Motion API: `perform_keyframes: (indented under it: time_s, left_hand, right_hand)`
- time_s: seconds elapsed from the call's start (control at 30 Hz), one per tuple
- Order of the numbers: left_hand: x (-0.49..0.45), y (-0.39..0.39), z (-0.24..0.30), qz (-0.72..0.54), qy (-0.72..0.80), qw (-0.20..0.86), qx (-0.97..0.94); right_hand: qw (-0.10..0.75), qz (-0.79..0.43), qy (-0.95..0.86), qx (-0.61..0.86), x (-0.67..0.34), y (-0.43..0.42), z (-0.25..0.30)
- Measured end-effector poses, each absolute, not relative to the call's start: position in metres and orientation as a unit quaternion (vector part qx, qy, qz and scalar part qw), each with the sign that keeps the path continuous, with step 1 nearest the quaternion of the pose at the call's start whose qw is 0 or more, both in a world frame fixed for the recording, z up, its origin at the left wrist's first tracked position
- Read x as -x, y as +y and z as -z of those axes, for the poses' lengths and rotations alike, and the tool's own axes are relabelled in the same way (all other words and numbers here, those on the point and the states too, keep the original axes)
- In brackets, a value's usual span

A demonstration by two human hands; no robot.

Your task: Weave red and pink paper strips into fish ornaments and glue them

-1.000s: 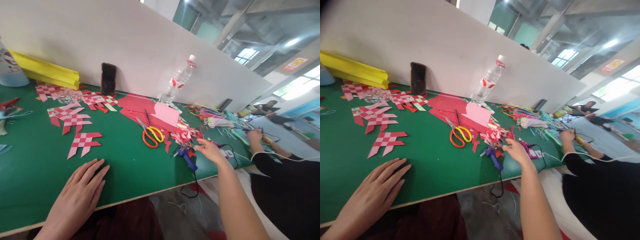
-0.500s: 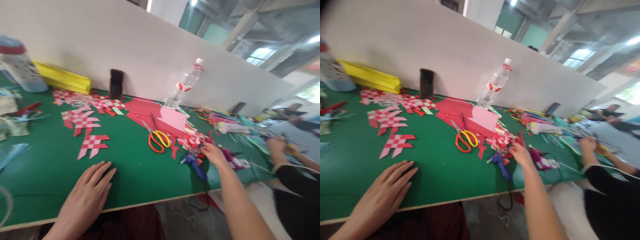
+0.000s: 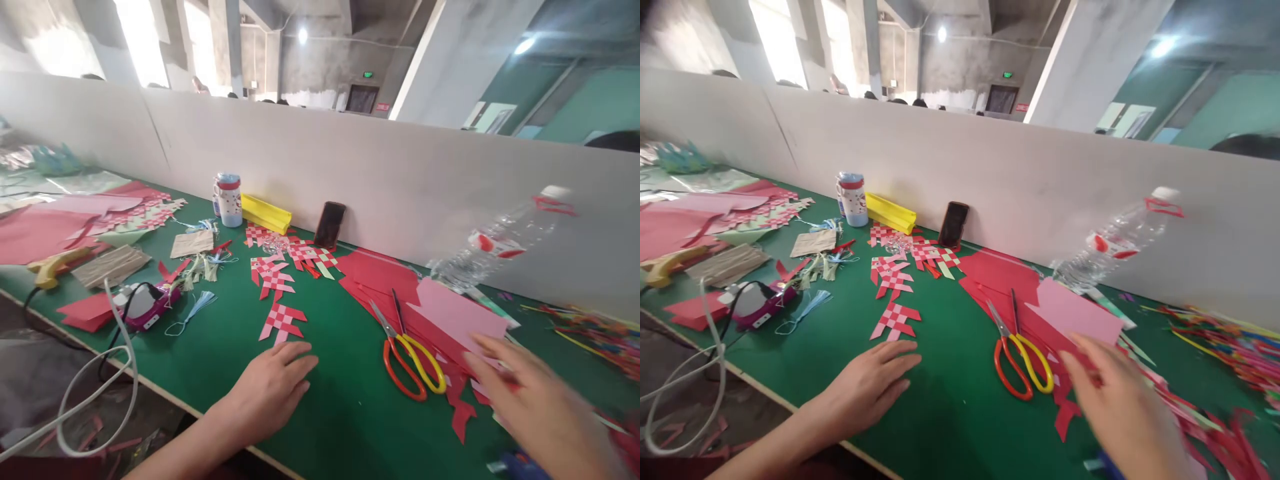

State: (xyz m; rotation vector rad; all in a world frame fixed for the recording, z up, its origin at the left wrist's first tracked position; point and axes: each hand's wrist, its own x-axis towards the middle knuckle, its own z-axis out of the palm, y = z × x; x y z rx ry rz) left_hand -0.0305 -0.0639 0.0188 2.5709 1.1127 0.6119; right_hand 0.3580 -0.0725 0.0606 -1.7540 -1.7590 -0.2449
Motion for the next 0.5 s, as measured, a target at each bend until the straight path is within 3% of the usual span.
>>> perform_keyframes:
  time_s: [0.2, 0.5]
  left_hand:
    - [0.041, -0.002, -0.052, -0.258, 0.454, 0.111, -0.845]
    - [0.064, 0.148, -0.046, -0.214, 0.643, 0.079, -0.731]
  right_hand:
    - [0.354, 0.038, -0.785, 0.506, -0.206, -0.031, -0.033]
    - [0.421, -0.067, -0.758, 0.494, -0.196, -0.020, 0.025]
